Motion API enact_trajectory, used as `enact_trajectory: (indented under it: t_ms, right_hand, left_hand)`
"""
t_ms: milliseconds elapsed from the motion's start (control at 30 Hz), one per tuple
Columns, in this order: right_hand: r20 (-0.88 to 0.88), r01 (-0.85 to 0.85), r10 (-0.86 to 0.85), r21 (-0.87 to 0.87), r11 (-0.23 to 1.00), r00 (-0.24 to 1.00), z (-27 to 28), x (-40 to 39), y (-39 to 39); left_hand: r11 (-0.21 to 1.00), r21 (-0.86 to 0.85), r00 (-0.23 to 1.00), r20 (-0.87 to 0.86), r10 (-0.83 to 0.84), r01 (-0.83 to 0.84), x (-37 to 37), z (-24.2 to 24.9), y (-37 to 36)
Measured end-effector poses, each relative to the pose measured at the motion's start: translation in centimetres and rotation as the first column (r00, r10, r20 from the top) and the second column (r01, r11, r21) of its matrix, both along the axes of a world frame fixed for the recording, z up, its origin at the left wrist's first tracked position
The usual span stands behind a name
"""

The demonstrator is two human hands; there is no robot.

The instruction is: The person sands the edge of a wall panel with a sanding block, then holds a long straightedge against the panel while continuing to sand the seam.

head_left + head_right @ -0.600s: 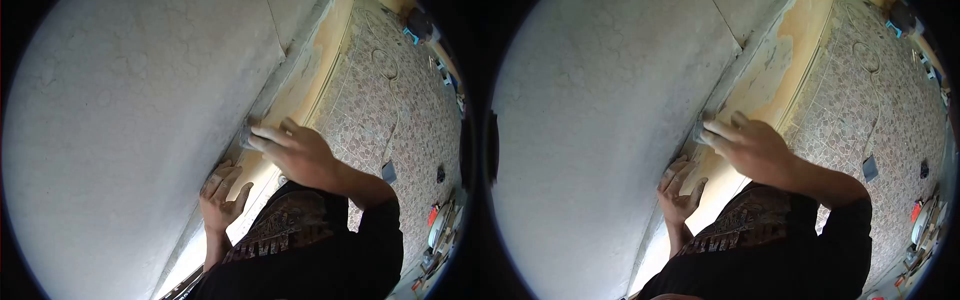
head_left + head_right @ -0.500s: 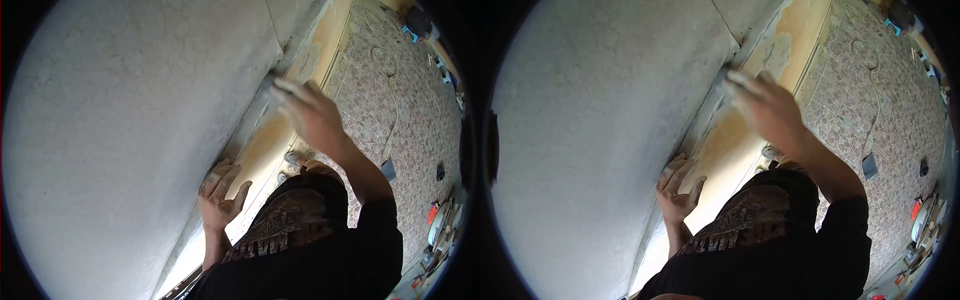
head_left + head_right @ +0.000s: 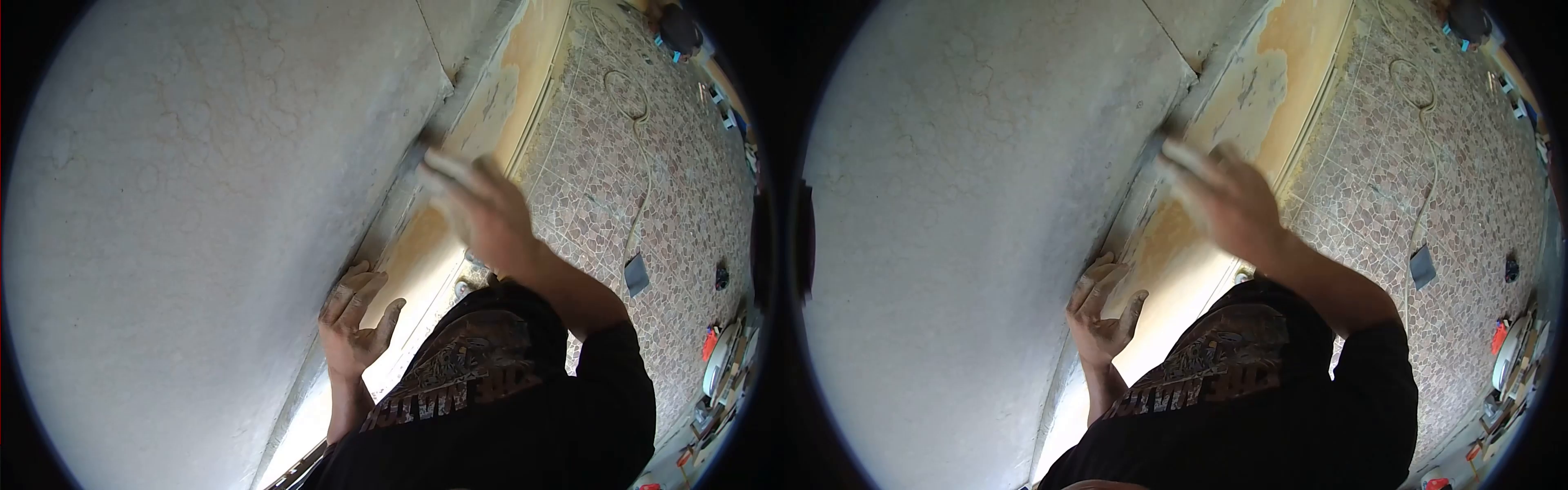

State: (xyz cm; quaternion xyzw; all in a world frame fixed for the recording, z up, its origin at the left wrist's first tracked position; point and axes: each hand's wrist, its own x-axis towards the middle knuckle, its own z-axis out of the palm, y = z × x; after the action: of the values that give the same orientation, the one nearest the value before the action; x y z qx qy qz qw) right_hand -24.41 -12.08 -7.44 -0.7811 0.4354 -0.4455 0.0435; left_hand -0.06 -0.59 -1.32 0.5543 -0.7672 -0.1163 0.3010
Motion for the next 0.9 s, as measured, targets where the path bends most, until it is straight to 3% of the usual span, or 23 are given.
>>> enact_trajectory:
  t_ms: [100, 167, 233, 300, 367, 400, 433, 500, 633, 700, 767, 800, 900]
  right_hand:
    - [-0.058, -0.313, 0.309, -0.077, 0.947, 0.949, -0.2, 1.8, 3.4]
    - [-0.087, -0.136, 0.126, -0.118, 0.984, 0.988, -1.8, 0.7, 0.9]
    - [0.069, 0.136, -0.126, -0.167, 0.977, 0.99, -1.3, -1.9, -3.1]
    - [0.074, 0.205, -0.194, -0.193, 0.959, 0.978, -1.1, -2.3, -4.2]
    - [0.092, -0.046, 0.05, -0.052, 0.998, 0.994, -1.2, 0.9, -0.2]
    - [-0.02, -0.152, 0.151, -0.117, 0.981, 0.988, -1.7, 2.2, 1.8]
    - [0.023, -0.311, 0.32, -0.177, 0.934, 0.947, -1.7, 3.4, 3.1]
    - [0.002, -0.387, 0.391, -0.151, 0.91, 0.92, -1.7, 2.5, 3.1]
    - [0.032, 0.075, -0.071, -0.135, 0.988, 0.997, -0.2, -1.9, -2.2]
    - [-0.087, 0.062, -0.062, -0.006, 0.998, 0.994, 1.8, -2.3, -1.3]
    - [-0.223, -0.121, 0.142, 0.105, 0.987, 0.964, 3.3, -0.8, 1.9]
    - [-0.189, -0.187, 0.196, 0.062, 0.98, 0.962, 3.1, 0.2, 3.2]
    - [-0.223, -0.111, 0.154, 0.193, 0.975, 0.962, 3.6, -1.1, 2.2]
  left_hand:
    - [1.0, 0.0, 0.999, 0.014, 0.029, -0.029, 0.0, -0.2, -0.1]
    - [1.0, -0.002, 1.0, 0.015, 0.026, -0.026, 0.0, -0.1, 0.1]
    - [1.0, 0.003, 0.999, 0.017, 0.027, -0.027, -0.1, 0.2, 0.2]
    - [1.0, -0.014, 1.0, 0.008, 0.019, -0.019, -0.3, 0.2, -0.1]
    - [1.0, 0.0, 1.0, 0.015, 0.016, -0.016, -0.1, 0.2, 0.0]
    - [1.0, 0.002, 1.0, 0.02, 0.013, -0.013, -0.1, 0.2, 0.1]
    - [1.0, 0.013, 1.0, 0.014, 0.018, -0.018, -0.1, 0.3, 0.1]
    - [1.0, 0.022, 1.0, 0.006, 0.02, -0.021, -0.2, 0.2, -0.1]
    - [1.0, 0.004, 1.0, 0.018, 0.025, -0.025, 0.0, 0.1, 0.2]
    - [1.0, -0.004, 1.0, 0.003, 0.023, -0.023, -0.2, -0.1, 0.0]
    - [0.999, 0.017, 0.999, 0.017, 0.046, -0.046, -0.1, 0.0, 0.1]
    - [0.999, 0.018, 0.999, 0.02, 0.04, -0.041, -0.1, 0.0, 0.1]
    - [0.999, 0.018, 0.999, 0.018, 0.033, -0.034, -0.1, 0.0, 0.0]
